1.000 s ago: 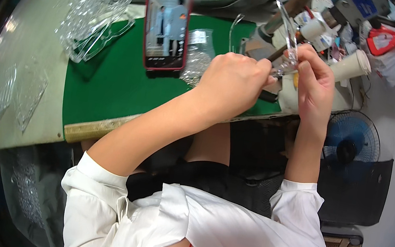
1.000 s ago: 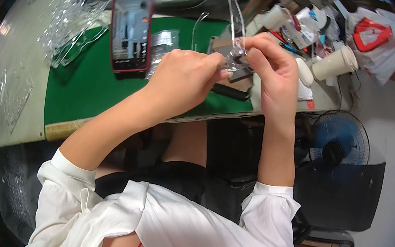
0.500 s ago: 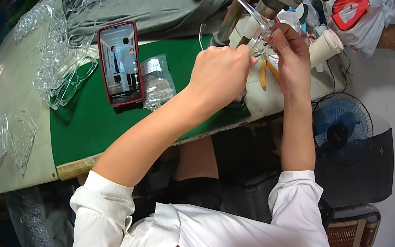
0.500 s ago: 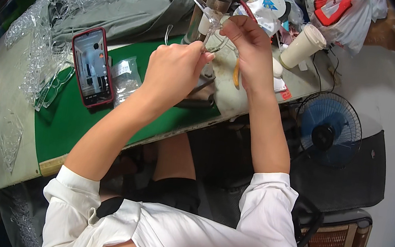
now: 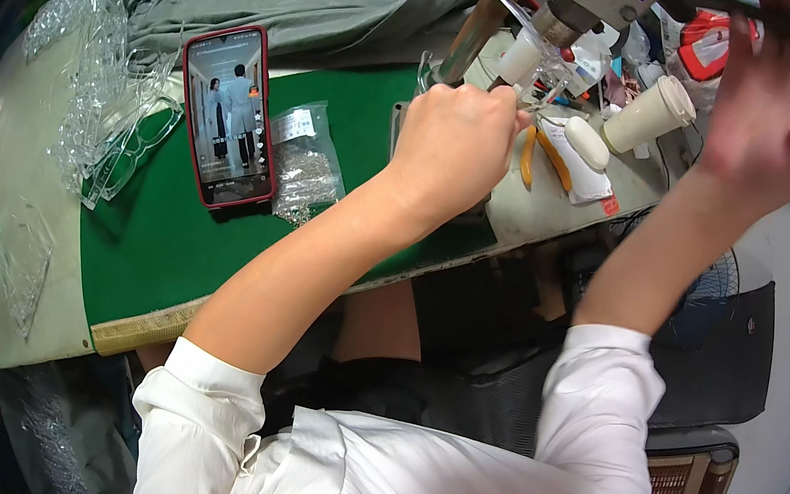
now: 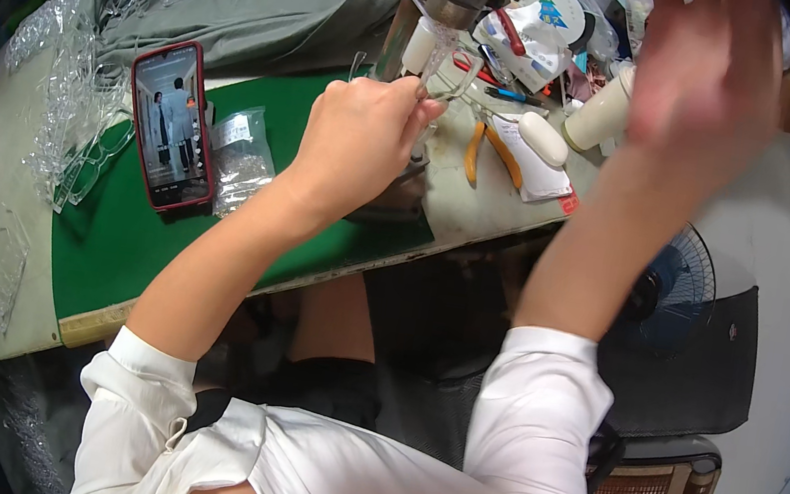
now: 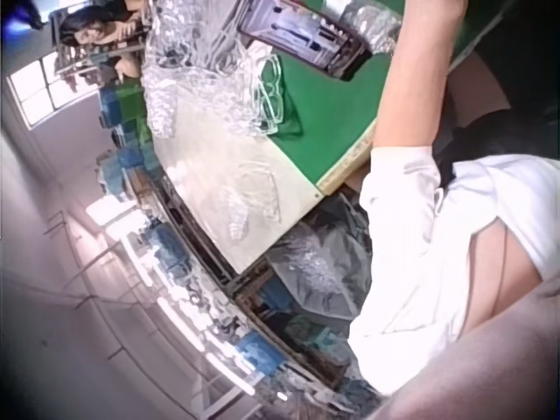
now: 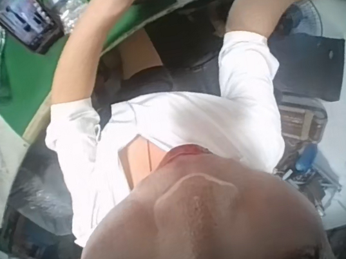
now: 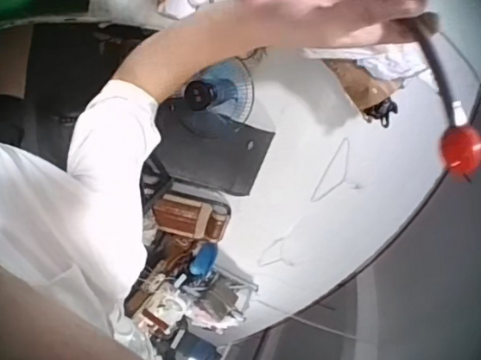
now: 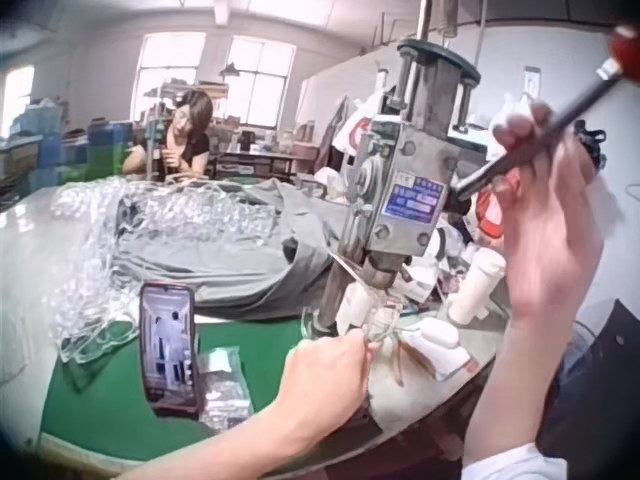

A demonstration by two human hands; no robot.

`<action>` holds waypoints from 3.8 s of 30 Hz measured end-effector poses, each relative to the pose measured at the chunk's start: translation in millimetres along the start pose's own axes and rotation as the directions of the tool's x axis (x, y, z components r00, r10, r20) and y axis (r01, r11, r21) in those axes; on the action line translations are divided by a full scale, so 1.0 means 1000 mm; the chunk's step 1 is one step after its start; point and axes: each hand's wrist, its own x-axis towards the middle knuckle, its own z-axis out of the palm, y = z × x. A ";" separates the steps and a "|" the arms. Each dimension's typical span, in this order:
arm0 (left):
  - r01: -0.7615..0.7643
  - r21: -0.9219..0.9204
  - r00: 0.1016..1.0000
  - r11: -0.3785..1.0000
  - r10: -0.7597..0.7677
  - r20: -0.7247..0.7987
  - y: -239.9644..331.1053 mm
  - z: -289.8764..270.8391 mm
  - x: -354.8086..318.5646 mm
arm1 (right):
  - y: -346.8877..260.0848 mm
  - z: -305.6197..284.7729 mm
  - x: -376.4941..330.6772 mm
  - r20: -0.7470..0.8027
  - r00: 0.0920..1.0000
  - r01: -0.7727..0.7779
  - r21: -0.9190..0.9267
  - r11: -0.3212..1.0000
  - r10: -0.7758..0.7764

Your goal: The person assembles clear eyeglass frames by inserting small metal components into the frame arms. They repeatedly pick up frames, insert the parts, and place the frames on the table.

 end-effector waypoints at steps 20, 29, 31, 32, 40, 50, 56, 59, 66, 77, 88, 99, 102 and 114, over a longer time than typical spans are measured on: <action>0.340 -0.675 0.928 0.654 -0.351 0.127 -0.052 -0.228 -0.190 | 0.046 -0.020 -0.229 0.002 0.948 -0.287 -0.426 0.858 0.317; 0.557 -0.670 0.445 0.491 -0.857 -0.258 -0.066 -0.435 -0.357 | 0.053 0.000 -0.246 0.090 0.902 -0.342 -0.447 0.826 0.422; 0.564 -0.715 0.290 0.413 -0.910 -0.297 -0.088 -0.421 -0.339 | 0.049 0.016 -0.246 0.144 0.903 -0.307 -0.444 0.842 0.405; 0.581 -0.751 0.229 0.313 -0.949 -0.219 -0.103 -0.420 -0.334 | 0.046 0.021 -0.246 0.168 0.903 -0.290 -0.444 0.848 0.397; 0.955 -0.171 0.261 0.242 -0.960 0.097 -0.155 -0.395 -0.238 | 0.028 0.007 -0.254 0.121 0.880 -0.365 -0.448 0.816 0.460; 0.154 0.629 0.878 0.762 -0.397 0.266 -0.198 -0.330 -0.071 | 0.011 0.020 -0.253 0.155 0.881 -0.341 -0.447 0.827 0.447; 0.579 0.536 0.521 0.615 -0.784 0.338 -0.097 -0.350 -0.017 | 0.018 0.035 -0.244 0.364 0.627 -0.400 -0.607 0.686 0.688; 0.502 0.293 0.688 0.813 -0.581 0.434 -0.138 -0.376 -0.053 | 0.025 0.035 -0.245 0.413 0.532 -0.309 -0.719 0.623 0.739; 0.631 -0.614 0.775 0.475 -0.420 0.472 -0.089 -0.348 -0.149 | 0.040 0.047 -0.258 0.594 0.491 -0.108 -0.685 0.721 0.638; 0.350 -0.936 0.796 0.047 -0.541 0.271 -0.015 -0.261 -0.179 | 0.044 0.046 -0.250 0.671 0.416 -0.010 -0.672 0.741 0.614; 0.480 -0.528 0.867 0.700 -0.470 0.166 -0.007 -0.236 -0.186 | 0.040 0.040 -0.250 0.653 0.418 -0.055 -0.677 0.734 0.632; 0.471 -0.467 0.880 0.749 -0.433 0.195 -0.022 -0.226 -0.189 | 0.044 0.046 -0.251 0.563 0.428 -0.137 -0.733 0.666 0.707; 0.438 -0.472 0.897 0.766 -0.410 0.166 -0.024 -0.224 -0.192 | 0.044 0.050 -0.251 0.562 0.412 -0.131 -0.743 0.657 0.718; 0.467 -0.467 0.883 0.751 -0.424 0.201 -0.023 -0.224 -0.191 | 0.043 0.052 -0.255 0.457 0.522 -0.269 -0.713 0.648 0.720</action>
